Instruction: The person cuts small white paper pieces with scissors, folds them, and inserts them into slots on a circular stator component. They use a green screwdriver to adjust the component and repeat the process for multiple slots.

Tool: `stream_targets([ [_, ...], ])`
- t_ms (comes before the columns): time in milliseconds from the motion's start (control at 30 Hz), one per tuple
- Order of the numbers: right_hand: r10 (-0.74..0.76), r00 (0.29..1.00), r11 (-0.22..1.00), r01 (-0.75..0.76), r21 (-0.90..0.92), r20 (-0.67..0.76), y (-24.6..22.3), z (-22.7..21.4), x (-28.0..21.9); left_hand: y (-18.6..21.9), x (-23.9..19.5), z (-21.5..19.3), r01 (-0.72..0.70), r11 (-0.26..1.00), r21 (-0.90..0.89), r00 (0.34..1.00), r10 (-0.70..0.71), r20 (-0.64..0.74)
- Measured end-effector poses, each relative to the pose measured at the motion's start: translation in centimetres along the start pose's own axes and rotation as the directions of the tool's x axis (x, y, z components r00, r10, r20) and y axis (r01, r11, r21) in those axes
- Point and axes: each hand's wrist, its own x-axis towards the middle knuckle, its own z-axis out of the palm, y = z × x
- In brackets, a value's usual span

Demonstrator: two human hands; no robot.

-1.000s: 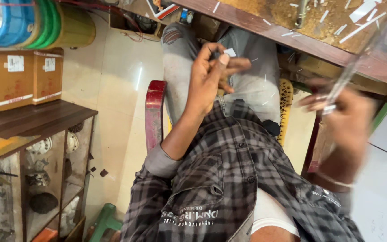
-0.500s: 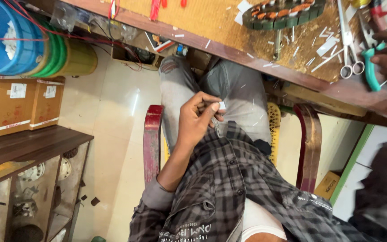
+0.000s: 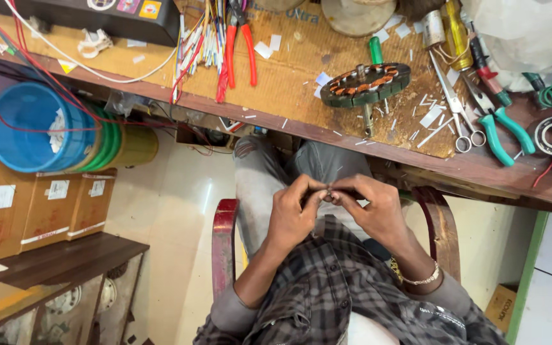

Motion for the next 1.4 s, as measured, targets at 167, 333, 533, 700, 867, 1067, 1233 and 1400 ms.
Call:
stream_targets([
  [167,-0.122,0.982,0.983,0.140,-0.118,0.146,1.0,-1.8,0.3,-1.7,-0.6,1.1,0.252,0.929,-0.272,0.967,-0.230,0.110],
  [333,-0.228,0.958,0.957,0.253,-0.142,0.174,-0.1,-3.1,1.4,-2.1,-0.2,1.2,0.338,0.803,-0.491,0.941,-0.271,0.205],
  [533,-0.297,0.955,0.940,0.296,-0.172,0.021,-1.1,-1.9,2.4,0.0,0.9,0.3,0.225,0.917,-0.330,0.974,-0.207,0.090],
  [700,-0.184,0.978,0.979,0.174,-0.111,-0.094,-1.3,-0.3,1.2,1.3,1.4,-0.3,0.185,0.965,-0.185,0.983,-0.179,0.048],
  [867,0.004,0.997,0.999,-0.007,-0.034,-0.076,-0.7,0.2,0.2,1.3,0.9,0.1,0.117,0.992,-0.049,0.993,-0.117,0.003],
  [1067,-0.011,1.000,0.998,0.011,-0.068,-0.002,-0.1,-0.1,-0.3,0.8,0.3,0.3,0.207,0.976,-0.072,0.978,-0.205,0.035],
  [1233,-0.210,0.978,0.971,0.206,-0.120,-0.016,0.1,-0.1,-0.3,0.4,0.2,0.3,0.349,0.905,-0.243,0.937,-0.330,0.114],
  [1400,-0.258,0.964,0.963,0.252,-0.096,-0.066,-0.5,0.1,0.0,0.8,0.2,0.0,0.294,0.921,-0.256,0.955,-0.272,0.118],
])
